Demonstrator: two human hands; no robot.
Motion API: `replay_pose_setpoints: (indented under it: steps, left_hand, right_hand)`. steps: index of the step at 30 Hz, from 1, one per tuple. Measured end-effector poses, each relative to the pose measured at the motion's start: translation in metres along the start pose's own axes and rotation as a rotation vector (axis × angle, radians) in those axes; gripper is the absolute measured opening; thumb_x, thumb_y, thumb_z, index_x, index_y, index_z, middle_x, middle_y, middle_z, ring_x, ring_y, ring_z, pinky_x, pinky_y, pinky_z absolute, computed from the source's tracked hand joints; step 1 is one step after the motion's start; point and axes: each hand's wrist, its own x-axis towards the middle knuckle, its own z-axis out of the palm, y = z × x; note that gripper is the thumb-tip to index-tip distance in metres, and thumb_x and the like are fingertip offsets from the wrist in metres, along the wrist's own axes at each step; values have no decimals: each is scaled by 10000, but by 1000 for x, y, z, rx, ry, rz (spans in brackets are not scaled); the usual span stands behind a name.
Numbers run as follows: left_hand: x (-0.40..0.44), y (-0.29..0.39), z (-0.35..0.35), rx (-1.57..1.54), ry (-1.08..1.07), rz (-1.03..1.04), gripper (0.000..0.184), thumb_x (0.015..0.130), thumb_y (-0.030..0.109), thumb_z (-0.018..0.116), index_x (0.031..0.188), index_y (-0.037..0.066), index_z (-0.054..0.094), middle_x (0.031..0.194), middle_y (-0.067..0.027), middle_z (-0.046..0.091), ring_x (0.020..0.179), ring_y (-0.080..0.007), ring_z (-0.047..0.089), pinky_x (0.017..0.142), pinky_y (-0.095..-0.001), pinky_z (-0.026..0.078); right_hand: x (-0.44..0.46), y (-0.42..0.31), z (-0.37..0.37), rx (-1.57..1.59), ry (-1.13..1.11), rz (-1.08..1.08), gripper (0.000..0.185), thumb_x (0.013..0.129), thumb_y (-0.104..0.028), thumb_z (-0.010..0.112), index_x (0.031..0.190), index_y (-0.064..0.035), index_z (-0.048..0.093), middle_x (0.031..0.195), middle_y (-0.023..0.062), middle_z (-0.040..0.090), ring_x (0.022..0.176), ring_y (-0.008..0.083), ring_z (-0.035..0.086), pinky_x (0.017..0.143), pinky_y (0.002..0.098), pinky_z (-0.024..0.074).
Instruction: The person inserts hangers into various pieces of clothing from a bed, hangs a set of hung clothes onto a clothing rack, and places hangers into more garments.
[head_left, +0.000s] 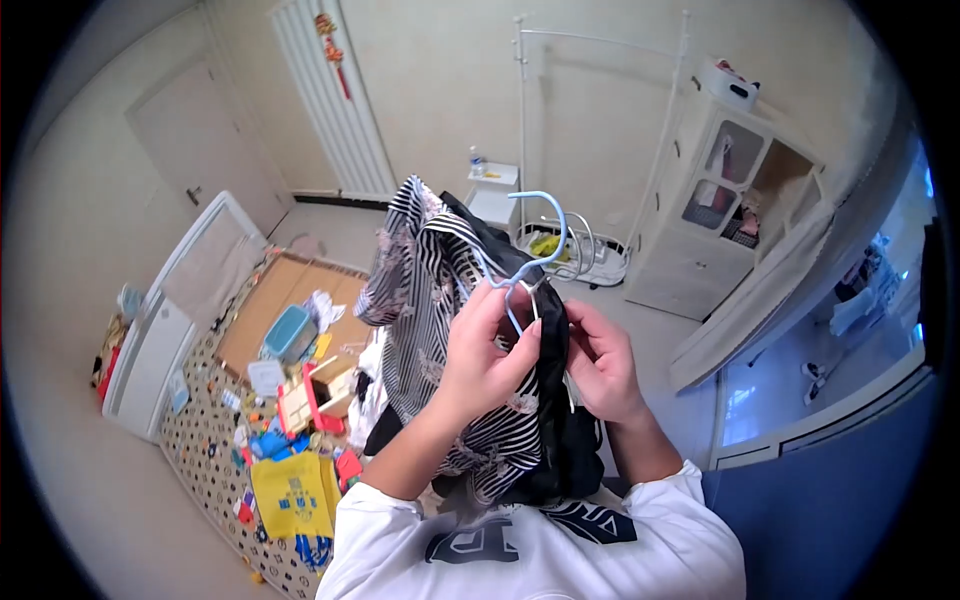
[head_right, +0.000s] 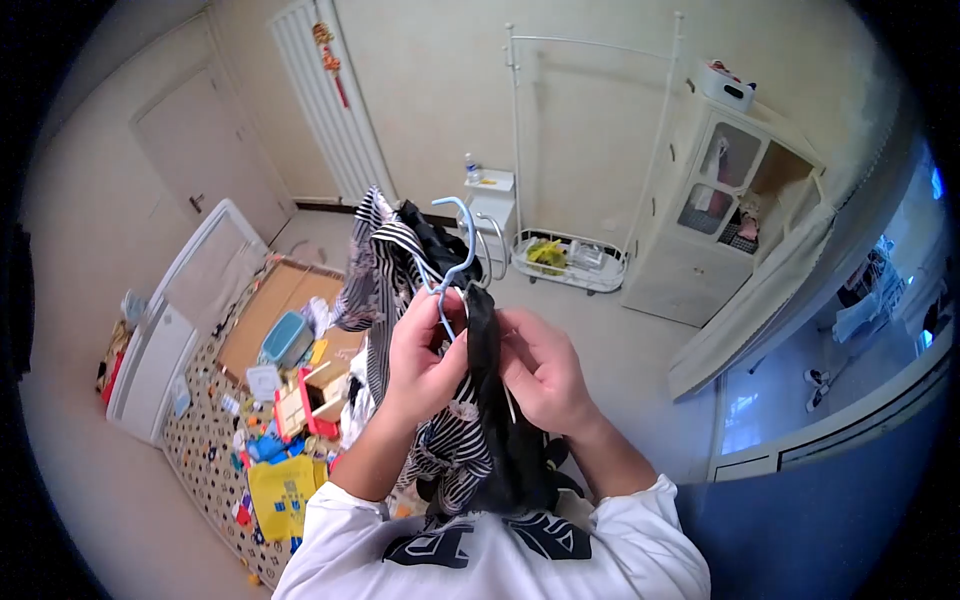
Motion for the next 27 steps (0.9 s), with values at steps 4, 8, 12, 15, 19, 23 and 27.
replay_pose_setpoints:
  steps: [4, 8, 12, 15, 19, 23, 27]
  left_hand:
    - [68, -51, 55, 9, -56, -1, 206, 874, 32, 595, 1066, -35, 559, 965, -76, 514, 840, -160, 526, 732, -261, 439]
    - [128, -91, 92, 145, -51, 17, 249, 864, 33, 570, 1102, -36, 553, 996, -118, 527, 862, -214, 554, 771, -301, 465]
    - [185, -130, 120, 52, -93, -61, 276, 903, 31, 562, 1171, -30, 538, 1044, -88, 530, 943, -191, 556, 850, -295, 462]
    - [221, -190, 146, -116, -85, -3, 306, 961, 44, 563, 1257, -16, 515, 1139, -30, 526, 1058, -118, 513, 937, -255, 421]
    - [265, -259, 173, -332, -85, -116, 316, 962, 42, 572, 1270, -10, 526, 1137, -16, 521, 1062, -100, 514, 944, -243, 410]
    - [325, -328, 193, -426, -60, -88, 316, 950, 39, 569, 1260, -19, 550, 1106, -41, 537, 1020, -130, 542, 908, -257, 437]
    - [391, -408, 208, -407, -7, -106, 298, 914, 20, 569, 1204, -41, 596, 1015, -116, 574, 957, -212, 586, 851, -302, 477]
  right_hand:
    - [44, 29, -78, 20, 60, -34, 271, 1023, -33, 493, 1281, 49, 505, 1168, 76, 612, 1055, 120, 595, 930, 277, 481]
    - [96, 46, -141, 15, 79, -13, 265, 1027, -39, 483, 1278, 42, 504, 1170, 77, 613, 1060, 119, 598, 932, 273, 479]
    - [144, 69, -191, 5, 162, -44, 267, 1023, -32, 484, 1280, 40, 505, 1190, 81, 608, 1089, 124, 590, 966, 272, 461]
    - [179, 93, -225, -36, 231, -79, 273, 1020, -26, 486, 1284, 39, 511, 1214, 85, 602, 1121, 132, 579, 992, 277, 446]
    - [230, 130, -268, -58, 283, -102, 279, 1025, -40, 492, 1290, 45, 514, 1228, 90, 607, 1124, 136, 578, 997, 279, 443]
    - [293, 174, -320, -109, 305, -101, 274, 1030, -47, 493, 1283, 52, 526, 1227, 89, 620, 1125, 136, 583, 996, 277, 444]
    - [367, 221, -368, -139, 358, -76, 268, 1036, -51, 489, 1279, 50, 537, 1224, 85, 633, 1129, 139, 594, 991, 277, 450]
